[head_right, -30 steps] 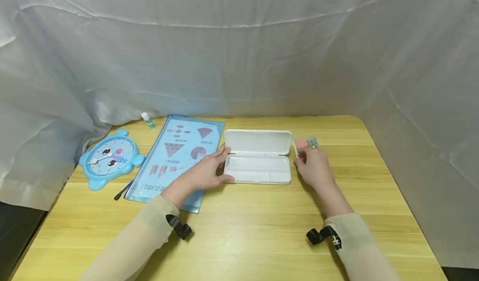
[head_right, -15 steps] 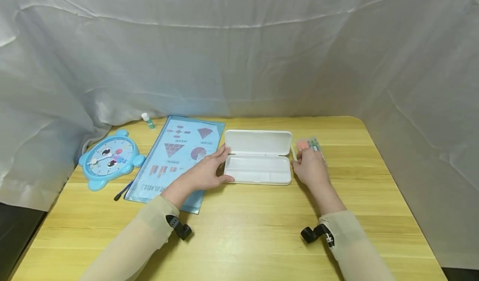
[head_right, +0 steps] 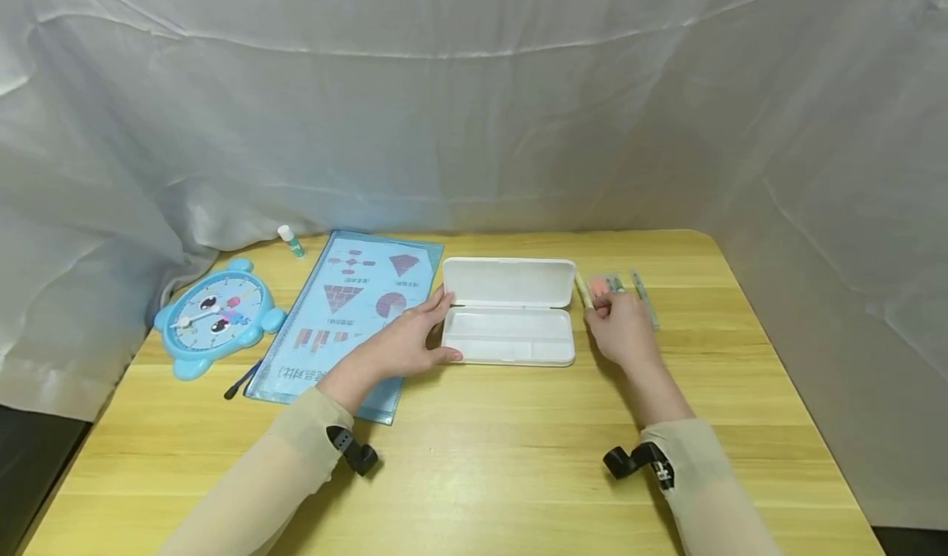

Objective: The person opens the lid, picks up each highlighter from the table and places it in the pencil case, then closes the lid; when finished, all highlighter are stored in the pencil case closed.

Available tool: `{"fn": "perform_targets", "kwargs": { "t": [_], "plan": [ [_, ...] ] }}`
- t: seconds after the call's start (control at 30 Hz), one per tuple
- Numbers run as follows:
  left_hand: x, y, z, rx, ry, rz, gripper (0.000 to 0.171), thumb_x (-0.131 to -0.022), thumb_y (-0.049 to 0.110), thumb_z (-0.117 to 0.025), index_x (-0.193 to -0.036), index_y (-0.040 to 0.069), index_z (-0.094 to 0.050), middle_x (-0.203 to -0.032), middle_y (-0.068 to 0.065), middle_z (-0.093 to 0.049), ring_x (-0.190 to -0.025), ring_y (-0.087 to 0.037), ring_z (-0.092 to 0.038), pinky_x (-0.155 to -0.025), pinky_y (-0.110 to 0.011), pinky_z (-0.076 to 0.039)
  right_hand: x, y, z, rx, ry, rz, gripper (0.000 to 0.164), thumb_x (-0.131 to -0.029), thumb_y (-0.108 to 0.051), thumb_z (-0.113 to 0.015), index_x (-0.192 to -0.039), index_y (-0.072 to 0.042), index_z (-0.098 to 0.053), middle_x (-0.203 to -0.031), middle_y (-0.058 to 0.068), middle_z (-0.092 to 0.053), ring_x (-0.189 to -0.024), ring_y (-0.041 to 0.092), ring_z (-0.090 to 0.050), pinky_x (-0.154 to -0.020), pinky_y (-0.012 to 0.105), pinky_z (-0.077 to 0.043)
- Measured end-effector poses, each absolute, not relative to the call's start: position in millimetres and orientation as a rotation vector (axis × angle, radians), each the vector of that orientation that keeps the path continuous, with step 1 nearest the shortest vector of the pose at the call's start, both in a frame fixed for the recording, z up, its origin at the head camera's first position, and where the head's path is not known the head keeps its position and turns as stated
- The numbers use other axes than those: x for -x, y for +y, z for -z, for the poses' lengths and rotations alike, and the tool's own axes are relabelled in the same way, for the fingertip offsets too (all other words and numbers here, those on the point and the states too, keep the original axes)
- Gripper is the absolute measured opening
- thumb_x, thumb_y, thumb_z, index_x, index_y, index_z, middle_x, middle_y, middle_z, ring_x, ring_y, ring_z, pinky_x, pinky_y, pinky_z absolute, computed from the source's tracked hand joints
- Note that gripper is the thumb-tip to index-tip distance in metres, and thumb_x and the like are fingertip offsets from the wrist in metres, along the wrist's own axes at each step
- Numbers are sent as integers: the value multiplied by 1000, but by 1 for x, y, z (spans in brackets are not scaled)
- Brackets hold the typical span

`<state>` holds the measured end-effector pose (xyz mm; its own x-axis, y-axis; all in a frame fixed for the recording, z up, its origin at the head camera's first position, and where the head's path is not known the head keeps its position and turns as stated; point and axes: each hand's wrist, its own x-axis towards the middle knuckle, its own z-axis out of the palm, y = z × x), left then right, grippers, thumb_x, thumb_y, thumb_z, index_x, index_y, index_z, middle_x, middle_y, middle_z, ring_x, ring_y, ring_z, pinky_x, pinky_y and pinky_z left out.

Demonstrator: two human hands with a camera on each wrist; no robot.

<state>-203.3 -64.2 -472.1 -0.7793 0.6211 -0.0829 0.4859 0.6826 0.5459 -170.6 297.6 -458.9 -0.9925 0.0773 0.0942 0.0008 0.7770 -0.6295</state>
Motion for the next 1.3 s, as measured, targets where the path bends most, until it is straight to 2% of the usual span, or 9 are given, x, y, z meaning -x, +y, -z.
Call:
{"fn": "perform_targets", "kwargs": {
  "t": [0.23, 0.47, 0.67, 0.73, 0.9, 1.1, 1.3],
  "plan": [
    [202, -64, 471, -891, 2638, -744, 106, -96, 49, -77, -169, 3, -15, -174, -17, -5, -156, -36, -25, -123, -43, -30, 167, 303, 447, 108, -2856, -1082, 29, -104, -12, -65, -115, 14, -71, -96, 23, -72, -84, 30, -66, -68, 32, -53],
    [202, -64, 470, -890, 2636, -733, 106, -96, 50, -77, -169, 4, -14, -174, -17, -5, -156, -35, -25, -123, -42, -31, 163, 307, 438, 99, -2820, -1086, 36, -107, -19, -60, -119, 14, -69, -100, 25, -71, -88, 34, -66, -75, 38, -53],
    [203, -64, 471, -883, 2642, -730, 106, -96, 51, -77, -169, 4, -15, -174, -17, -6, -156, -35, -26, -123, -42, -31, 162, 312, 428, 88, -2754, -1144, 36, -108, -17, -59, -122, 16, -67, -102, 25, -68, -90, 30, -61, -67, 18, -47],
    [203, -64, 472, -884, 2643, -735, 106, -96, 50, -77, -169, 4, -16, -174, -18, -7, -156, -35, -27, -122, -43, -32, 161, 314, 426, 83, -2725, -1155, 37, -108, -17, -58, -123, 16, -66, -103, 25, -67, -91, 29, -60, -68, 15, -45],
    [203, -64, 472, -888, 2643, -739, 106, -96, 50, -77, -169, 4, -16, -174, -17, -6, -156, -35, -27, -122, -42, -32, 159, 313, 417, 74, -2660, -1211, 37, -109, -17, -57, -126, 16, -64, -108, 26, -65, -97, 29, -57, -73, 14, -45],
    [203, -65, 473, -892, 2643, -750, 106, -96, 49, -78, -169, 5, -15, -174, -16, -7, -155, -34, -27, -122, -42, -32, 156, 306, 405, 66, -2627, -1220, 34, -109, -17, -59, -126, 12, -65, -108, 21, -64, -96, 23, -55, -74, 15, -45],
    [204, -65, 473, -901, 2641, -756, 106, -96, 50, -77, -169, 4, -15, -174, -16, -6, -155, -34, -28, -122, -42, -33, 154, 293, 397, -55, -2562, -1195, 26, -106, -9, -63, -121, 12, -67, -104, 21, -67, -94, 22, -58, -76, 14, -45]
  ]
}}
